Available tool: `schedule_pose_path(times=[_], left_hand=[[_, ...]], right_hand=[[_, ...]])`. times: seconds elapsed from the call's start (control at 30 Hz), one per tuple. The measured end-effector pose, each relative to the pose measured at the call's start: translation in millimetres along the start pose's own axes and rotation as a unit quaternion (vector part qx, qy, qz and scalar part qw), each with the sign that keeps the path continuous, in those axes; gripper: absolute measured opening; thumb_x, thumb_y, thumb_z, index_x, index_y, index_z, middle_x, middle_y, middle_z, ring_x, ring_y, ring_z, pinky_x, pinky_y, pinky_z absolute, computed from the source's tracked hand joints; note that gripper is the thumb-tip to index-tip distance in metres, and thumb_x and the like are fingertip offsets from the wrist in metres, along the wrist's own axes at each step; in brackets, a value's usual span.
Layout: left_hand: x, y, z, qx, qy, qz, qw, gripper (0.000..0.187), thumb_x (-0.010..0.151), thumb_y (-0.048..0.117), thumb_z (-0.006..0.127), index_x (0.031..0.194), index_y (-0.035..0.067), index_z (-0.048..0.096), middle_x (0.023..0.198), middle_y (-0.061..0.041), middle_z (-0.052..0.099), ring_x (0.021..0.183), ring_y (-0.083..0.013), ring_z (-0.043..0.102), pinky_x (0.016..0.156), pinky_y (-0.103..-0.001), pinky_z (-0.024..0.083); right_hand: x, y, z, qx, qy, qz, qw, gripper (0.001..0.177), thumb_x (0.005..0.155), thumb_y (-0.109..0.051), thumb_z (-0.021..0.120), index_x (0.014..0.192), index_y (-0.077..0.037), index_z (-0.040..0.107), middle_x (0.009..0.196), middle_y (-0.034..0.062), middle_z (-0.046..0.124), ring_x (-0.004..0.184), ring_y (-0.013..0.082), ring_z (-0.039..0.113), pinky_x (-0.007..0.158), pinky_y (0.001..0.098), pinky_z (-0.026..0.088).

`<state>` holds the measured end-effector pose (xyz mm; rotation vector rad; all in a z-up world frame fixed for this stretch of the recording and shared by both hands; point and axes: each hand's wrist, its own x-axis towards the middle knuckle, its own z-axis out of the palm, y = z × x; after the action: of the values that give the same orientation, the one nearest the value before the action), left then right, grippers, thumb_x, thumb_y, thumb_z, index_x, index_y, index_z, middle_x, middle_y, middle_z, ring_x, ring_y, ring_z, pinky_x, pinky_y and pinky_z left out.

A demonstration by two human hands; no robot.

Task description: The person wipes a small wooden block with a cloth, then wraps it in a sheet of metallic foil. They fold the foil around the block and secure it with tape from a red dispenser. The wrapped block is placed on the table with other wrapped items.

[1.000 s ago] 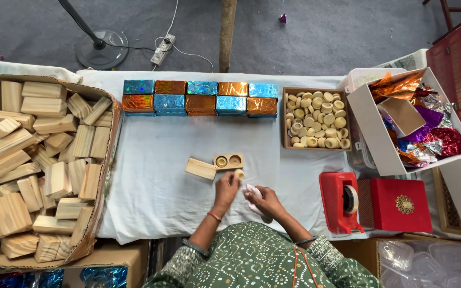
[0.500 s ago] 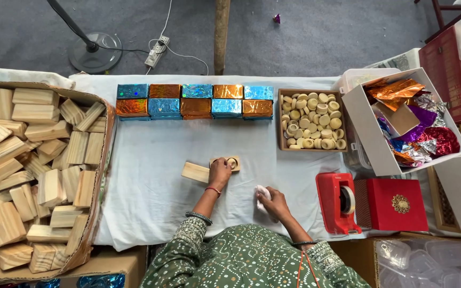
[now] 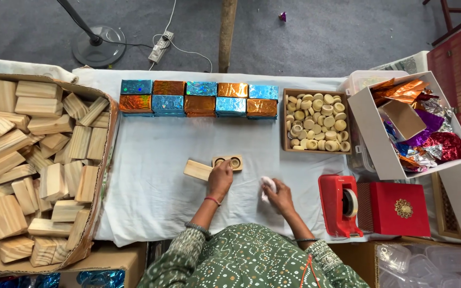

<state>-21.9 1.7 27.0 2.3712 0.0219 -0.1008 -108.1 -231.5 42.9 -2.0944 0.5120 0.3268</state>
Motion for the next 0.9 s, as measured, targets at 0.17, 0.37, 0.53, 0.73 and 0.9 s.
schedule_pose_path(times=[0.17, 0.37, 0.53, 0.73, 0.9], left_hand=[[-38, -52, -13, -0.06, 0.056, -0.058, 0.995, 0.018, 0.092, 0.024, 0.074, 0.093, 0.008, 0.069, 0.098, -0.011, 0.07, 0.086, -0.0296, 0.07, 0.077, -0.042, 0.057], [-73, -87, -39, -0.137, 0.139, -0.135, 0.972, 0.049, 0.077, 0.013, 0.078, 0.121, 0.003, 0.06, 0.124, -0.017, 0.06, 0.087, -0.0256, 0.068, 0.079, -0.039, 0.058], [-63, -125, -11, -0.179, 0.158, -0.188, 0.953, 0.068, 0.085, 0.019, 0.079, 0.143, -0.001, 0.05, 0.136, -0.02, 0.059, 0.108, -0.0278, 0.067, 0.092, -0.039, 0.056], [-23, -106, -12, -0.293, 0.164, -0.162, 0.928, 0.076, 0.087, 0.02, 0.076, 0.152, -0.003, 0.042, 0.146, -0.02, 0.057, 0.13, -0.0291, 0.06, 0.106, -0.037, 0.049], [11, -111, 13, -0.221, 0.14, -0.133, 0.956, 0.081, 0.086, 0.025, 0.078, 0.151, -0.005, 0.041, 0.152, -0.023, 0.049, 0.139, -0.0343, 0.049, 0.114, -0.039, 0.041]], right_hand=[[14, -31, -22, -0.162, 0.086, -0.111, 0.977, 0.042, 0.088, -0.033, 0.076, 0.125, -0.014, 0.069, 0.114, 0.0102, 0.069, 0.096, 0.0268, 0.069, 0.081, 0.042, 0.058], [28, -72, -20, -0.322, 0.093, -0.23, 0.913, 0.067, 0.074, -0.032, 0.084, 0.135, -0.017, 0.06, 0.136, 0.009, 0.056, 0.123, 0.0327, 0.055, 0.089, 0.0486, 0.05], [41, -76, 18, -0.253, 0.056, -0.298, 0.919, 0.07, 0.077, -0.026, 0.084, 0.14, -0.013, 0.055, 0.142, 0.0077, 0.053, 0.127, 0.0312, 0.055, 0.1, 0.0451, 0.049], [68, -73, 59, -0.112, -0.039, -0.233, 0.965, 0.092, 0.071, -0.017, 0.087, 0.152, -0.013, 0.044, 0.143, 0.0091, 0.053, 0.124, 0.03, 0.055, 0.106, 0.0414, 0.047], [82, -60, 64, -0.068, -0.052, -0.191, 0.978, 0.081, 0.072, -0.018, 0.09, 0.145, -0.019, 0.055, 0.136, 0.0035, 0.062, 0.118, 0.0226, 0.064, 0.105, 0.0352, 0.053]])
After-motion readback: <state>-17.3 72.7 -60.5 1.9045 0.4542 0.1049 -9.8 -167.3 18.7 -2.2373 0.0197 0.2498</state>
